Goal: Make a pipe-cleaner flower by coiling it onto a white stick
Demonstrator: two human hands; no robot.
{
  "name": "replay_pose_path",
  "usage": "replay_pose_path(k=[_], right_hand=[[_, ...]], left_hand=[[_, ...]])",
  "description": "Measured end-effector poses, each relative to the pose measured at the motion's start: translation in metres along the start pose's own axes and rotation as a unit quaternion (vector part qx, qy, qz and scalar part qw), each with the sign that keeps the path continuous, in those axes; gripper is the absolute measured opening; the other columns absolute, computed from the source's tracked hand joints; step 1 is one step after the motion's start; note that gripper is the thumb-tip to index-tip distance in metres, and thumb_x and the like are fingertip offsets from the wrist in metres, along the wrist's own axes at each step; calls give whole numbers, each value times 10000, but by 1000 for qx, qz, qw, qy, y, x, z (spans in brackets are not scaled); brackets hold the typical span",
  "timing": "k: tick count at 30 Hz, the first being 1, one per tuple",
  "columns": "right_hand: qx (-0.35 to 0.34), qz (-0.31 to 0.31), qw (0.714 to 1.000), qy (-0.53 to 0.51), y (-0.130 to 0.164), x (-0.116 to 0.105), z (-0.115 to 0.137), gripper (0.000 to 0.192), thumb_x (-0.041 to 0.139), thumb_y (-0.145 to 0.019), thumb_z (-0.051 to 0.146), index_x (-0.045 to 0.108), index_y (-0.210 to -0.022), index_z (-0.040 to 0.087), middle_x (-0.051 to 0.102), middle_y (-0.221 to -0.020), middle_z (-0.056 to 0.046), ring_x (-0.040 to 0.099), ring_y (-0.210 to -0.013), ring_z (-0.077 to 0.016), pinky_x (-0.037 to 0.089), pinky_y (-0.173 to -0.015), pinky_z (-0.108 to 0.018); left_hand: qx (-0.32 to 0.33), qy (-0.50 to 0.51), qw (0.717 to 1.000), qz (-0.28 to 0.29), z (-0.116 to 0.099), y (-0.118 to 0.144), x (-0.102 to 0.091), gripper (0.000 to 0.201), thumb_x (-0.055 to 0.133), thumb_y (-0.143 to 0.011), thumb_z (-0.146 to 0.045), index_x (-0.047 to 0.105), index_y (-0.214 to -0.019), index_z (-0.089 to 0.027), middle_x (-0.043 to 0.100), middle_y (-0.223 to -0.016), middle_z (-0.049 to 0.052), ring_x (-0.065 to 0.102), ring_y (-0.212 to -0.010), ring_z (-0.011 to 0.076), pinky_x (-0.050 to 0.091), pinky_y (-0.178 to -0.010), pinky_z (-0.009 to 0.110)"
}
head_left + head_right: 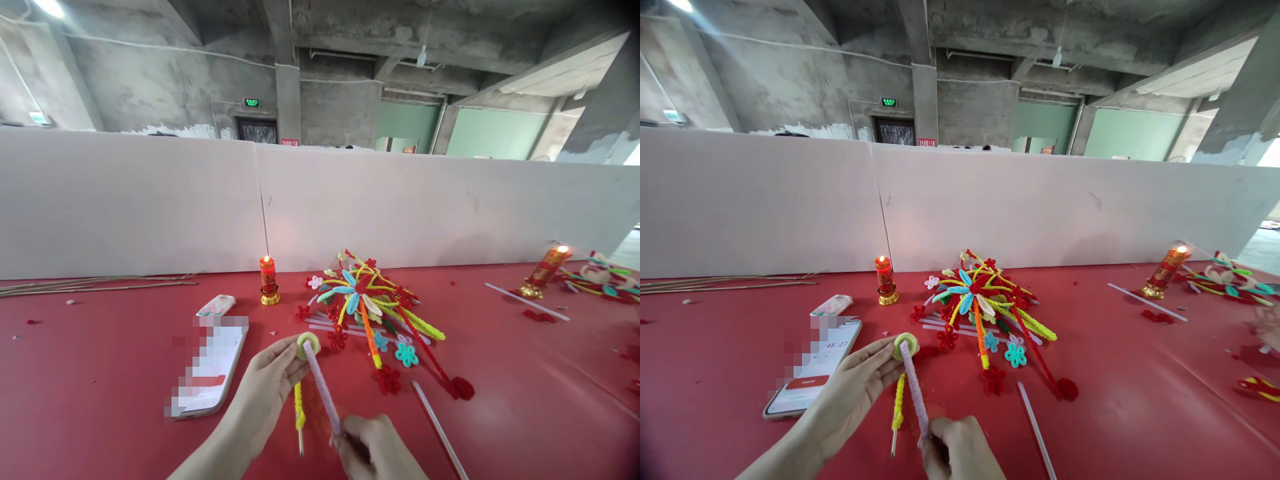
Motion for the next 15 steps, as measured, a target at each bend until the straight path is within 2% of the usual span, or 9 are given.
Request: replay_pose_path(k=[6, 10, 15], right_hand=[[4, 23, 999, -25, -1, 3, -2, 207, 446, -765, 121, 498, -569, 159, 359, -456, 59, 323, -403, -64, 199, -400, -189], [-30, -5, 999, -19, -2, 4, -5, 191, 405, -791, 119, 491, -629, 173, 396, -478, 48, 349, -411, -79, 217, -405, -197], [-73, -31, 997, 12, -4, 8, -13, 190, 348, -828, 138, 507, -730, 173, 512, -530, 7, 461, -426, -102, 261, -429, -204]], left_hand=[[-11, 2, 1000, 12, 0, -2, -4, 132, 618, -719, -187, 689, -807, -119, 714, -881, 82, 630, -913, 213, 485, -847, 283], [-20, 1, 999, 34, -4, -4, -4, 158, 544, -781, -160, 666, -871, -116, 698, -943, 91, 610, -962, 217, 454, -897, 315], [-90, 50, 994, 18, -10, -5, -1, 273, 399, -848, -175, 602, -1007, -86, 649, -1064, 119, 564, -1048, 227, 399, -960, 359]])
Point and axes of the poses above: each hand's wrist, its own y-axis away from the middle knuckle, its own x-axis out of the palm, z = x × y, the point moved 1 cm from there along -y, towards the middle knuckle
